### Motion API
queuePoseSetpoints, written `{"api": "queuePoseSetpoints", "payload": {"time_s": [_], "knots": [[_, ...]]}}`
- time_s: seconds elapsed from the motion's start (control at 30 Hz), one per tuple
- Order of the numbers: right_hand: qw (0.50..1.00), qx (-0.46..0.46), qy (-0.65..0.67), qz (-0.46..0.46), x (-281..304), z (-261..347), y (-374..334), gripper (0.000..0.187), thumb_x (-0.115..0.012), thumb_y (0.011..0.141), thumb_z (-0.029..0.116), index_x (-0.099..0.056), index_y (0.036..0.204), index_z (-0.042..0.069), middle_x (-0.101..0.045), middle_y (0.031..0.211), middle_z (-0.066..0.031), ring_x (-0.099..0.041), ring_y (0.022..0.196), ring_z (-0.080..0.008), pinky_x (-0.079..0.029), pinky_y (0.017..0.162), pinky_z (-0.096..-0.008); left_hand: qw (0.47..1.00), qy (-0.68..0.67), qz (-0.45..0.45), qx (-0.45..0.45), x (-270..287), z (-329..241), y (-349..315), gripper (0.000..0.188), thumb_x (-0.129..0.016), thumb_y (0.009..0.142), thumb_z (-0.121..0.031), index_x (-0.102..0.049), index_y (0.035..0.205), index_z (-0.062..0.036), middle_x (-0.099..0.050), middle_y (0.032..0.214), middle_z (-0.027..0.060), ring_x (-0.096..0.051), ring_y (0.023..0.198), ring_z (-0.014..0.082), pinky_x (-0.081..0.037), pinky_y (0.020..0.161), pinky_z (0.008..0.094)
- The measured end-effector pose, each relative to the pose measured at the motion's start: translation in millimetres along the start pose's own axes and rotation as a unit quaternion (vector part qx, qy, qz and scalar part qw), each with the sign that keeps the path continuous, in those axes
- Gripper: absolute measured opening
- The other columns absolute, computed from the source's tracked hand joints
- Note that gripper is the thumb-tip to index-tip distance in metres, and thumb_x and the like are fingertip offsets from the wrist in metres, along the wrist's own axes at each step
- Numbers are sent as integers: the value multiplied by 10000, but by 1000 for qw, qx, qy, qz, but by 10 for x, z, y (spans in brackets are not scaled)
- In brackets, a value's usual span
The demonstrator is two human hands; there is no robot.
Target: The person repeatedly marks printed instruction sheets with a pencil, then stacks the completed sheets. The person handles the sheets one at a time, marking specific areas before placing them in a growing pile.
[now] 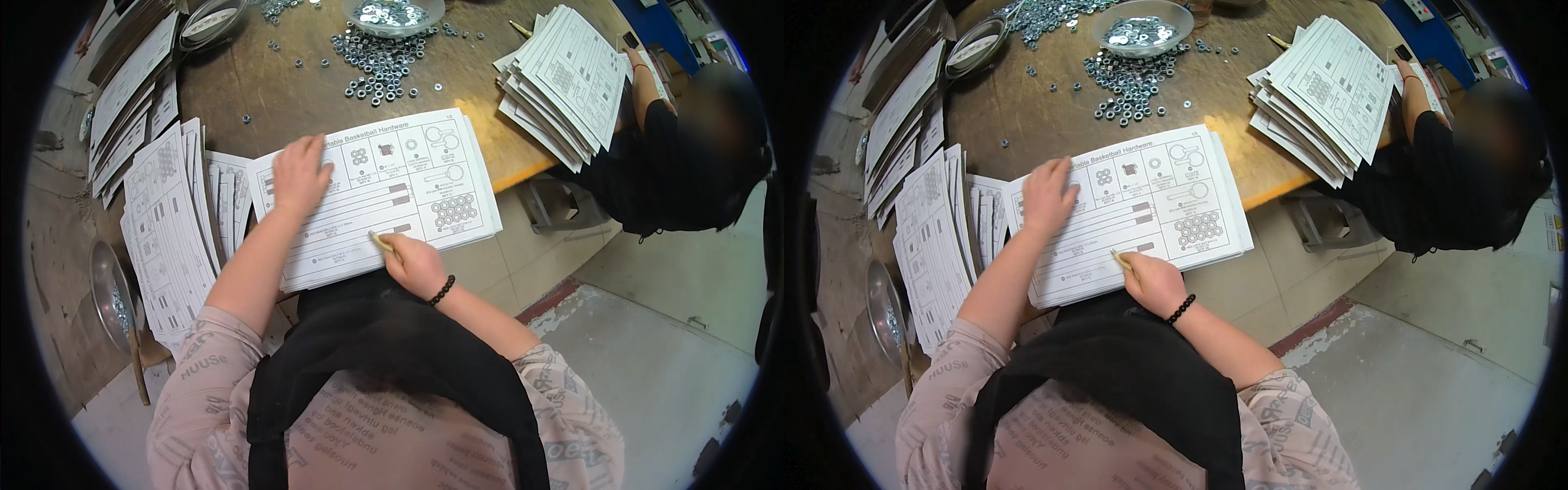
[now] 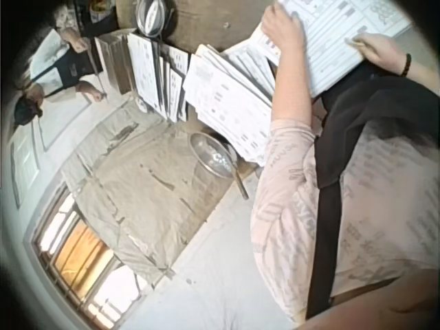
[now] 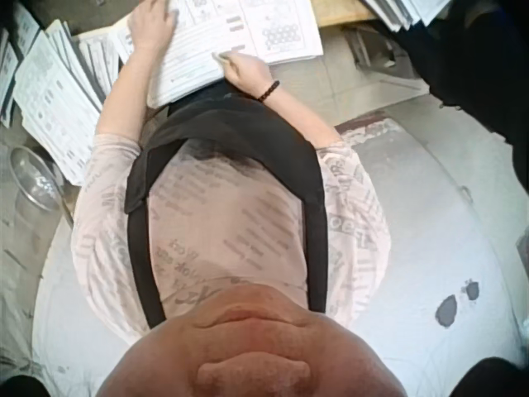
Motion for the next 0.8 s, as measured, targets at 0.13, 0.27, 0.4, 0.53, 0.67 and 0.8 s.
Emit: {"api": "queuePoseSetpoints", "payload": {"time_s": [0.13,0.27,0.4,0.53,0.67,0.8], "knots": [[1000,20,-2,13,-1,-45,-67,200,-528,775,137,-578,956,67,-610,795,-122,-575,735,-305,-454,626,-399,996,17,80,40,62,98,33,449,-648,701,-252,-544,1105,-87,-526,1099,76,-464,1051,244,-340,902,382],[995,101,-26,0,-66,-38,-107,208,-531,770,124,-574,968,79,-604,762,-106,-573,707,-293,-453,607,-391,997,34,44,56,74,93,14,446,-658,696,-267,-555,1092,-91,-526,1102,75,-464,1063,240,-337,912,381],[990,132,-32,-46,-106,-107,-143,198,-542,756,106,-570,949,80,-583,707,-102,-562,665,-287,-447,578,-392,992,67,89,59,93,39,69,469,-646,706,-281,-535,1119,-88,-512,1120,78,-453,1073,249,-341,909,386],[982,167,-51,-68,-109,-65,-129,170,-543,749,89,-566,917,73,-575,666,-93,-558,612,-274,-442,533,-387,990,88,94,60,102,51,110,419,-642,711,-297,-562,1075,-105,-529,1078,74,-478,1038,246,-349,895,388],[981,165,-61,-77,-118,-78,-129,163,-544,746,88,-565,907,73,-571,644,-84,-556,594,-268,-441,521,-385,981,83,128,121,98,95,210,357,-640,700,-318,-599,988,-111,-553,977,75,-513,976,239,-372,858,384],[979,177,-59,-82,-120,-96,-139,164,-547,747,96,-566,909,76,-571,639,-81,-557,589,-266,-443,518,-384,973,78,167,141,85,123,221,311,-629,707,-306,-590,932,-96,-564,902,74,-547,899,243,-419,792,355]]}}
Point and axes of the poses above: each hand's wrist, its own y-axis towards the middle knuckle, its own x-axis out of the back of the hand, z = x × y, the point moved 4 cm from there along y, towards the middle knuckle
